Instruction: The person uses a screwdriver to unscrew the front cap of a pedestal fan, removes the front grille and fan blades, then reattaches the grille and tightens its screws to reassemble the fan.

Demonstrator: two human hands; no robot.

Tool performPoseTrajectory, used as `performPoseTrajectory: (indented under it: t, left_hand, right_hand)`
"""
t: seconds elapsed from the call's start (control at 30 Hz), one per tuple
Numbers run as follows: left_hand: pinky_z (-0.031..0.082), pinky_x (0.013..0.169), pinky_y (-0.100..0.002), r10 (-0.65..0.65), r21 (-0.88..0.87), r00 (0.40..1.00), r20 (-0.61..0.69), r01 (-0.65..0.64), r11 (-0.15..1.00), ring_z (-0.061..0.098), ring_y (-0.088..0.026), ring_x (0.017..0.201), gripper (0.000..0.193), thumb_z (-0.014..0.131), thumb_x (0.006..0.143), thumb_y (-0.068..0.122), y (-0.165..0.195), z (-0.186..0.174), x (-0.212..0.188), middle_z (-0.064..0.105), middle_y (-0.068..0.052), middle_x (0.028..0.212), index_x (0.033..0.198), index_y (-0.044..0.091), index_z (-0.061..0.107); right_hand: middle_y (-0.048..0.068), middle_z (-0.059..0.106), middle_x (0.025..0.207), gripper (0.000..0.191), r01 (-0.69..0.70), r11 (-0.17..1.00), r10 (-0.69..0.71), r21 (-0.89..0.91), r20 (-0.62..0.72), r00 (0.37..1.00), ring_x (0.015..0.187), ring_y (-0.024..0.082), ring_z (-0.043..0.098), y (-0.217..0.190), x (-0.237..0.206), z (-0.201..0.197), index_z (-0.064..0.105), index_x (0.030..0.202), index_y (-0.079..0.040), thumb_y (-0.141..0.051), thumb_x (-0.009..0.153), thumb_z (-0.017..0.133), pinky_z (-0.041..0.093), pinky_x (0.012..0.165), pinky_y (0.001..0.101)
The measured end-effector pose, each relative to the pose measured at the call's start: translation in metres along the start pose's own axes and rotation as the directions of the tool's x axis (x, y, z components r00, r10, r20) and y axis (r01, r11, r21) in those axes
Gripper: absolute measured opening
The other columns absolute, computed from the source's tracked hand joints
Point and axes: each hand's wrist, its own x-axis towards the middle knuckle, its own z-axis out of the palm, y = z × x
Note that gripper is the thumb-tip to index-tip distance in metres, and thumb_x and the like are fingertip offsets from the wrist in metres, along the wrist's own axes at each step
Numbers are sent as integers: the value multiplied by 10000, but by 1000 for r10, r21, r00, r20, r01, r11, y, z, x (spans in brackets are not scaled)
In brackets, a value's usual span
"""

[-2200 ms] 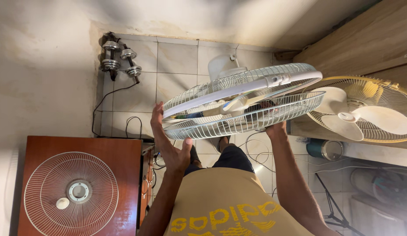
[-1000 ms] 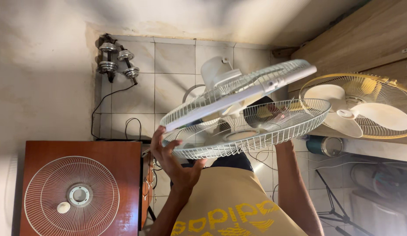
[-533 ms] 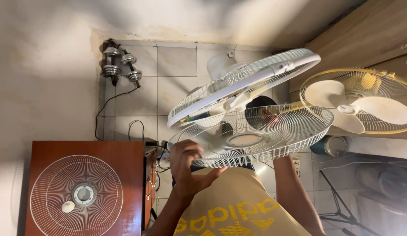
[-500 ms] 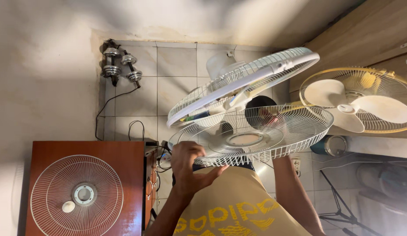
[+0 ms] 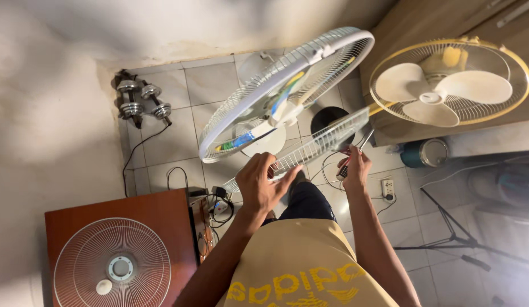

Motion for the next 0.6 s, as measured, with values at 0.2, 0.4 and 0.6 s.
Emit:
performPoseTrajectory:
  t: [0.2,0.4,0.6]
  left_hand:
    - [447,523,-344,-76,39,985,152,71,997,547,-195,568,446,885,829,381,-6,20,-11,545,-18,654,803,83,554]
    - [483,545,-364,76,-16,981,178,-74,997,601,-234,609,420,865,781,370,-1,46,-25,607,-40,718,907,55,616]
    - [490,562,-401,-41,61,958,284,24,998,611,-261,608,439,903,759,378,20,66,-42,584,-51,651,864,71,609]
  right_hand:
    - [38,518,589,234,230,951,-220,-207,70,973,468,109,478,-75,-57,1,683,988,29,-204,1007,688,322,381,297]
    - [3,618,1131,333,785,562,-595,-259,533,602,855,67,588,-142,-77,-7,677,1267,-68,-161,954,741,481,679,238]
    - [40,659,864,333,745,482,-208,-461,766,608,668,156,547,-148,-82,-20,734,1148,-80,-179,843,825,477,583,298]
